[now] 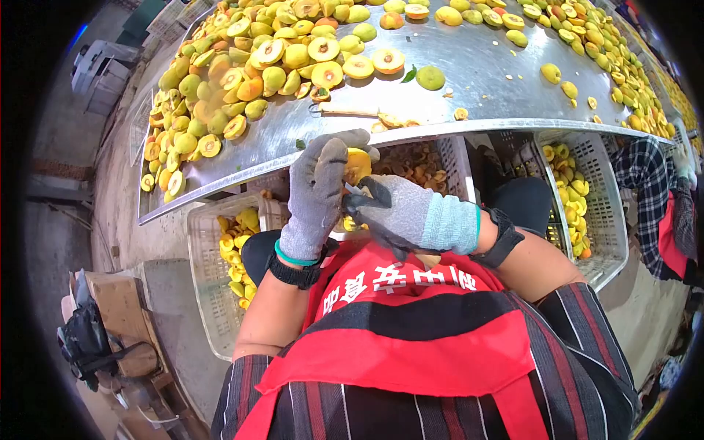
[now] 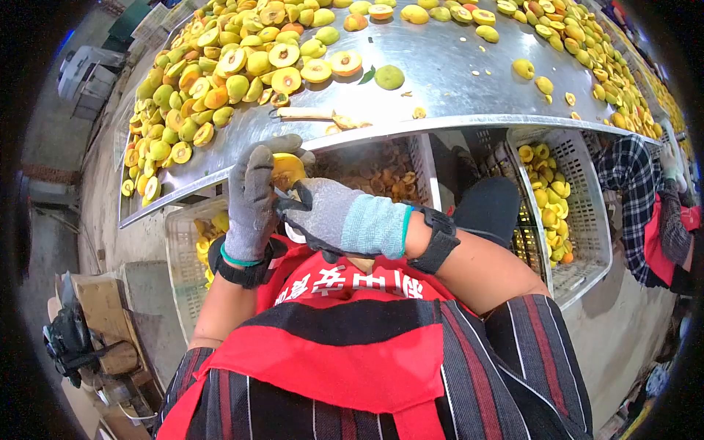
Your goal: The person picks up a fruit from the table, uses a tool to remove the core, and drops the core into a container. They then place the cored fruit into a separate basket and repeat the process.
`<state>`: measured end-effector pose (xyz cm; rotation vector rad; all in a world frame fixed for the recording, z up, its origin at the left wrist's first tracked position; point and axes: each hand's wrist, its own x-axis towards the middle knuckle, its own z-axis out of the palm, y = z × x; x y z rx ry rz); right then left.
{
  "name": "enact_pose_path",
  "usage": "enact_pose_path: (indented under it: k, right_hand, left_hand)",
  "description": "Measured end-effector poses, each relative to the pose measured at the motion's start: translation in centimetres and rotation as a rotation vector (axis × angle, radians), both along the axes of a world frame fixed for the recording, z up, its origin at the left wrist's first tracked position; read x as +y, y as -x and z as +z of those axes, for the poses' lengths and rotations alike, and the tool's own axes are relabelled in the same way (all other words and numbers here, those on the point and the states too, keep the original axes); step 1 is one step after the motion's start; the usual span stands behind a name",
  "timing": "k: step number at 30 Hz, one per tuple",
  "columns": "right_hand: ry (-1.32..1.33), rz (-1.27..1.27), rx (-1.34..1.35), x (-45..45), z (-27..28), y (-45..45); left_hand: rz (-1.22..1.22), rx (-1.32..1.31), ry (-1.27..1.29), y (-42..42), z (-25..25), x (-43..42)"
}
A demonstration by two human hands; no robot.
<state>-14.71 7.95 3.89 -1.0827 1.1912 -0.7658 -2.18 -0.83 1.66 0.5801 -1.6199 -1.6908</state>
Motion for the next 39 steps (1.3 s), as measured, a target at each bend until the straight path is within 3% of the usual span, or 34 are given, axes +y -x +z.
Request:
enact_pose_path:
  k: [7, 9, 11, 13, 14, 17, 21, 25, 27, 28, 31, 33, 34, 35, 36, 37, 38, 39]
  right_hand:
    - [-0.033, -0.033, -0.337, 0.3, -0.5, -0.1]
    - [-0.161, -0.058, -0.705, 0.7, -0.8, 0.3]
    - [-0.101, -0.019, -0.765, 0.6, -1.7, 0.5]
    - [-0.43, 0.011, -1.213, 0.3, -1.8, 0.8]
    - [-0.471, 0.014, -1.288, 0.2, -2.1, 0.8]
    - [-0.434, -0.008, -1.366, 0.2, -3.9, 0.8]
    - [-0.326, -0.001, -1.452, 0.6, -4.1, 0.7]
    - [-0.26, 0.041, -1.472, 1.3, -4.7, 1.7]
    - [-0.222, 0.035, -1.463, 2.0, -5.7, 2.5]
    - [-0.227, -0.024, -1.394, 2.4, -6.3, 2.9]
    - [-0.15, -0.252, -0.781, 2.9, -6.4, 3.2]
    - [-0.2, -0.334, -0.469, 2.7, -6.7, 3.0]
    - [-0.185, -0.352, -0.505, 2.8, -7.7, 3.1]
    - [-0.18, -0.351, -0.514, 2.7, -8.3, 3.2]
    - [-0.186, -0.346, -0.441, 2.6, -8.8, 3.4]
    - [-0.193, -0.342, -0.365, 2.5, -9.0, 3.7]
    - [-0.206, -0.313, -0.312, 2.4, -8.9, 3.8]
    - [-0.206, -0.307, -0.314, 2.3, -8.4, 3.9]
  left_hand:
    - [0.084, 0.089, -0.095, 1.0, -0.6, 0.2]
    - [0.099, 0.088, -0.075, 1.2, -1.1, 0.1]
    - [0.087, 0.192, -0.077, 1.4, -1.2, 0.4]
    - [0.087, 0.197, -0.138, 1.8, -0.8, 0.8]
    - [0.101, 0.174, -0.168, 2.1, -1.0, 0.8]
    - [0.132, 0.107, -0.192, 2.6, -0.5, 1.2]
    - [0.015, 0.215, -0.38, 3.2, -0.7, 0.9]
    - [0.025, 0.215, -0.565, 3.8, -1.4, 0.2]
    - [0.174, 0.31, -0.804, 3.8, -0.8, -0.1]
    - [0.065, 0.257, -0.688, 2.5, -2.4, -1.3]
    - [0.0, 0.316, -0.676, -1.3, -2.8, -3.4]
    - [0.089, 0.274, -0.602, -4.8, -1.2, -4.0]
    - [0.194, 0.101, -0.385, -7.2, -0.2, -4.0]
    - [0.394, -0.297, 0.119, -10.0, -0.2, -4.5]
    - [0.472, -0.798, 0.897, -15.2, -0.9, -6.1]
    - [0.515, -0.459, 0.134, -15.6, 1.4, -5.5]
    - [0.354, -0.72, 0.338, -17.5, 3.1, -6.5]
    - [0.423, -0.845, 0.275, -18.9, 3.2, -7.2]
